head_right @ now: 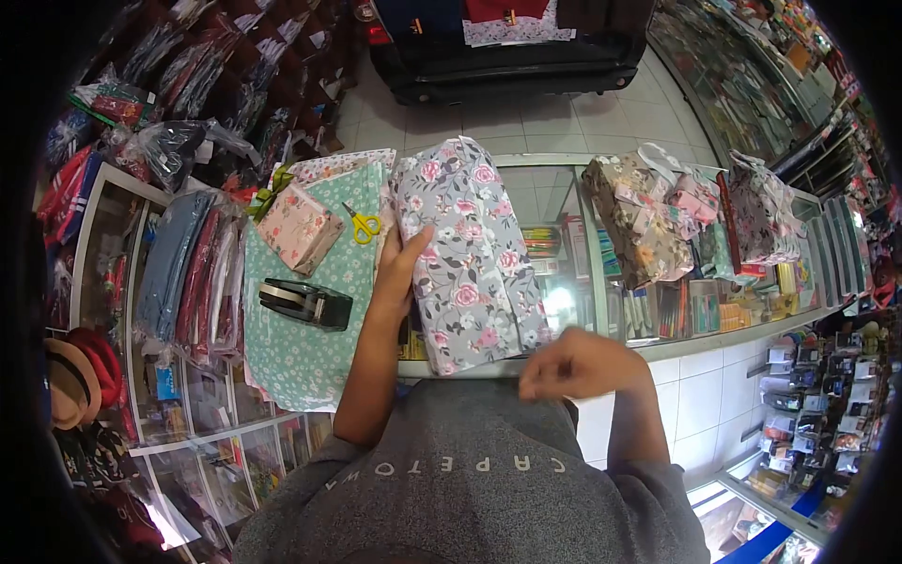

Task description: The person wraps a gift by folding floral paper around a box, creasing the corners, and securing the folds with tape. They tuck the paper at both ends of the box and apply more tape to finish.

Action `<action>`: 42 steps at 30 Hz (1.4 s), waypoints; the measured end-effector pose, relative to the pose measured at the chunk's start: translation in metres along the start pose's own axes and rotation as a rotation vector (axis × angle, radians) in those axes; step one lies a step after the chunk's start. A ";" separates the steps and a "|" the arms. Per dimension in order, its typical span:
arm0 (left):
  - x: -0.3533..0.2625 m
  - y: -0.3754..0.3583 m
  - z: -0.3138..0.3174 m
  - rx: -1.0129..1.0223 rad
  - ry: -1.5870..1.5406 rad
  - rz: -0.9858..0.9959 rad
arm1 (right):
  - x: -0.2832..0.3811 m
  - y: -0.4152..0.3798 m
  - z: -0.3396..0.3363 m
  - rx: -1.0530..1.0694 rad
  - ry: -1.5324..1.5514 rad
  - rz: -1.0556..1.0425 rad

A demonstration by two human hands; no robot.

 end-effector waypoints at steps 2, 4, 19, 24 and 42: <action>0.011 0.007 -0.011 -0.060 0.537 0.341 | 0.002 0.010 -0.011 -0.561 0.030 -0.187; -0.001 -0.005 -0.006 -0.008 0.611 0.337 | 0.013 0.023 -0.023 -0.743 -0.309 -0.342; 0.002 -0.064 -0.027 0.257 0.716 0.761 | -0.041 0.088 -0.050 -0.409 -0.453 -0.729; 0.006 -0.066 -0.032 0.274 0.575 0.750 | -0.042 0.081 -0.049 -0.504 -0.401 -0.808; 0.014 -0.075 -0.035 0.201 0.710 0.789 | -0.042 0.089 -0.045 -0.461 -0.364 -0.836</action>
Point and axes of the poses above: each hand's wrist, its own y-axis towards the middle knuckle, its own z-axis out of the palm, x = y × z, the point moved 2 cm from there along y, towards the middle knuckle, and after that the axes turned 6 degrees about -x, right-handed, at the moved point
